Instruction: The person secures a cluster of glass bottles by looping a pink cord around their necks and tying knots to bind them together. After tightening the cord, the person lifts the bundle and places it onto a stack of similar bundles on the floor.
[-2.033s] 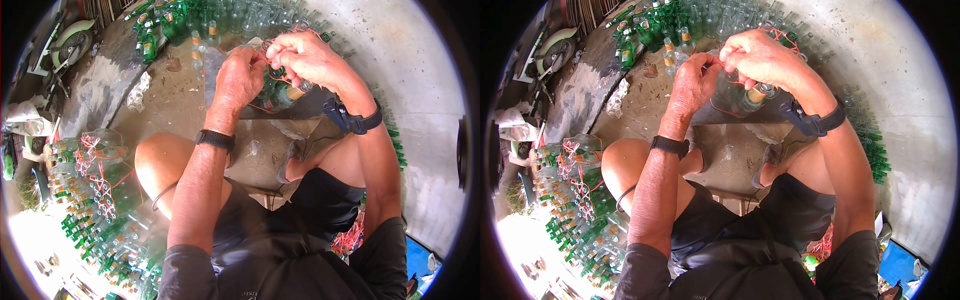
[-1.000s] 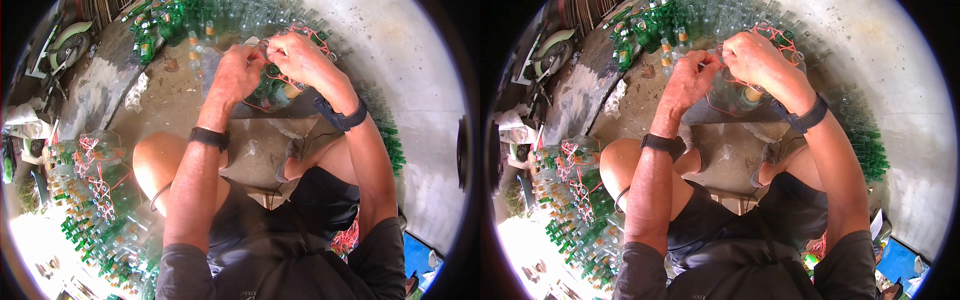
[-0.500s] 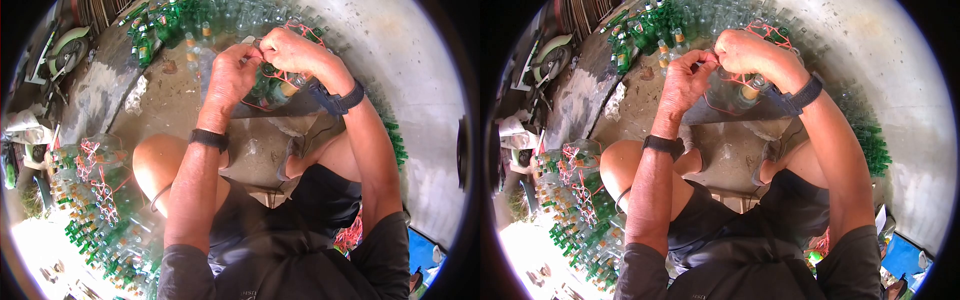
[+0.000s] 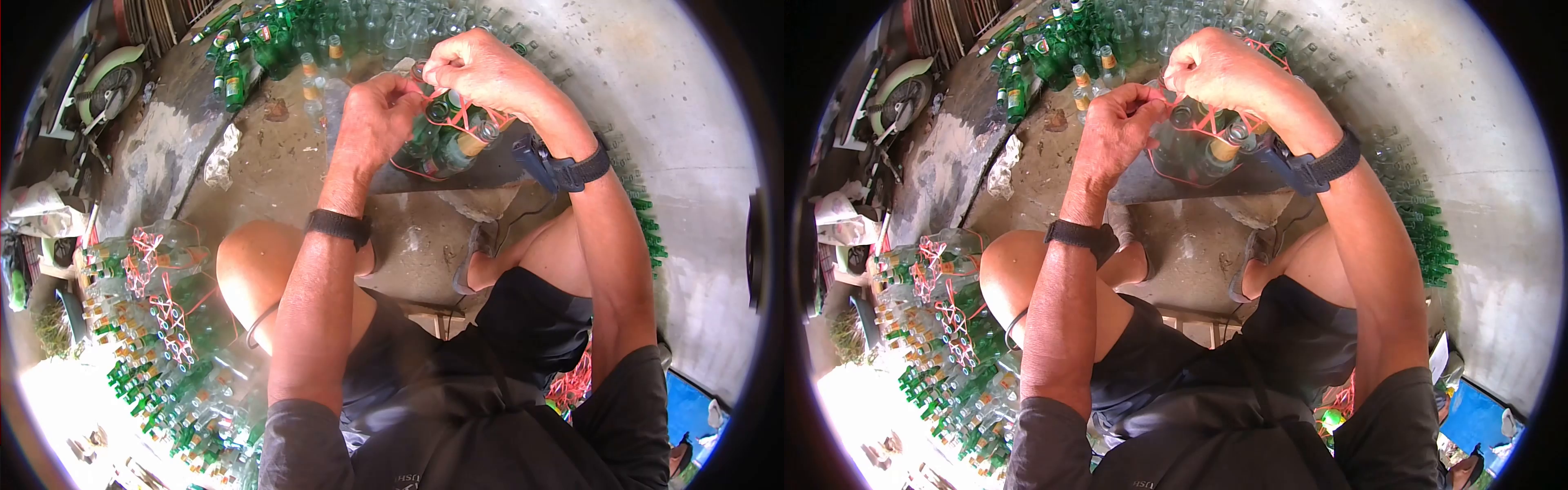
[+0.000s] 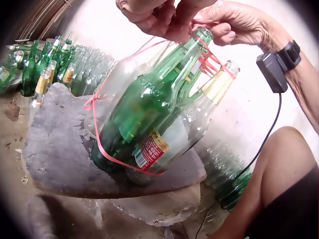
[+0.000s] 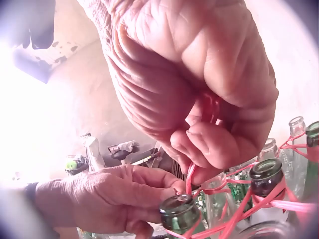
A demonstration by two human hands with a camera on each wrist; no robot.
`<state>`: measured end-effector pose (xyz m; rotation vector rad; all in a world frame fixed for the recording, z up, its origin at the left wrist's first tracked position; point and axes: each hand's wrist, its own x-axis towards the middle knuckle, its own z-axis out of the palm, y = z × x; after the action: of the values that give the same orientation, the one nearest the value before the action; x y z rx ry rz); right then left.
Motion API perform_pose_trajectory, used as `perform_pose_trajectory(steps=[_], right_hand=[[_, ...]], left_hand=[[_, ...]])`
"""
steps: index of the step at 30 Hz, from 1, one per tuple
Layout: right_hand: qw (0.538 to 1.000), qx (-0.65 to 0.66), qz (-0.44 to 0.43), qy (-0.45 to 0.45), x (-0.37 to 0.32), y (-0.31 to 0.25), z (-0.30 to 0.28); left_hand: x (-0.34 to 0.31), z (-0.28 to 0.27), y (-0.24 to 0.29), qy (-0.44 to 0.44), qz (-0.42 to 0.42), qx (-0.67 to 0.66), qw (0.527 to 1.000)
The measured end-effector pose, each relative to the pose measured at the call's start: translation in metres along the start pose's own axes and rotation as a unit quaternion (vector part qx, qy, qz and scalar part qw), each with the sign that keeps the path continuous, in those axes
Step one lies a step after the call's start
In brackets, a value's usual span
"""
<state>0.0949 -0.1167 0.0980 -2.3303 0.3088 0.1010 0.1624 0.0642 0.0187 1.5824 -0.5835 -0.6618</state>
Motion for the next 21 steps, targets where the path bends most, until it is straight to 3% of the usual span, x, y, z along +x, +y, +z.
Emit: perform_pose_trajectory(steps=[10,15,19,21], right_hand=[[0.993,-0.114,0.023,-0.001,-0.013,-0.015,-0.006],[0.976,-0.208,-0.04,0.048,-0.006,-0.011,0.001],[0.984,-0.179,-0.014,0.001,-0.006,-0.012,0.011],[0.991,-0.084,-0.072,0.069,-0.014,-0.004,0.028]], left_hand=[[0.003,-0.002,-0.003,0.002,0.004,0.009,1.0],[0.004,-0.003,-0.003,-0.005,-0.009,0.007,1.0],[0.003,-0.004,0.0,-0.01,-0.022,0.01,1.0],[0.003,-0.005,0.002,-0.008,-0.028,0.002,1.0]])
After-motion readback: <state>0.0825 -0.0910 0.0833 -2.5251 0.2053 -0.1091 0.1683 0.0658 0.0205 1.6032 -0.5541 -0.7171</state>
